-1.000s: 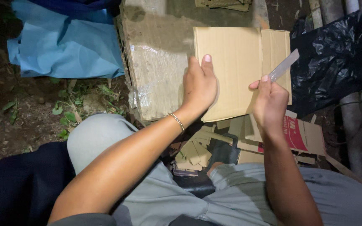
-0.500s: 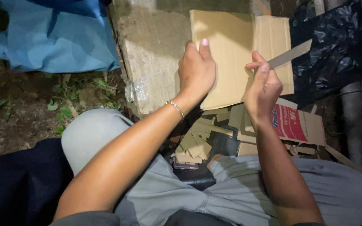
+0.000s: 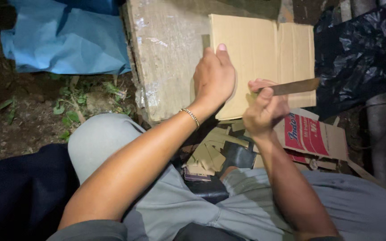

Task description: The person sits on the ground and uses a knife to cut large pieces of cardboard into smaller rectangular pieces. They repeatedly slice the cardboard, stack the cut pieces, and continue processing additional sheets.

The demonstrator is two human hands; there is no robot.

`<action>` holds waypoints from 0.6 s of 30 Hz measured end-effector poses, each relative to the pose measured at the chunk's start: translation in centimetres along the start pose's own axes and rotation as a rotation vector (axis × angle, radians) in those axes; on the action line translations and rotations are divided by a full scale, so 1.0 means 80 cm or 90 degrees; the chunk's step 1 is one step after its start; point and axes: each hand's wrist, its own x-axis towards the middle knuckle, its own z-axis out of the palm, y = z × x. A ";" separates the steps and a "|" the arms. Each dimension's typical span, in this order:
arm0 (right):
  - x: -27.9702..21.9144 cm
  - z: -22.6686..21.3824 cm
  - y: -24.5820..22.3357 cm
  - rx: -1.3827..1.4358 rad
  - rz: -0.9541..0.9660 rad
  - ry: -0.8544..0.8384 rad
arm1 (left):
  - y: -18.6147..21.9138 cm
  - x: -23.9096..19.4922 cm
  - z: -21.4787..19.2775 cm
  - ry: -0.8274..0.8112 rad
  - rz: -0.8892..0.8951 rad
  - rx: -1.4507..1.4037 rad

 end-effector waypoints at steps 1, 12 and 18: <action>-0.004 0.001 -0.001 -0.022 -0.034 0.018 | 0.001 -0.007 0.000 0.010 0.001 -0.001; 0.013 -0.022 -0.015 0.023 0.009 0.016 | 0.013 -0.023 -0.025 0.031 0.301 -0.075; 0.095 -0.105 -0.030 0.026 -0.070 0.109 | 0.008 0.007 -0.068 -0.010 0.721 -0.073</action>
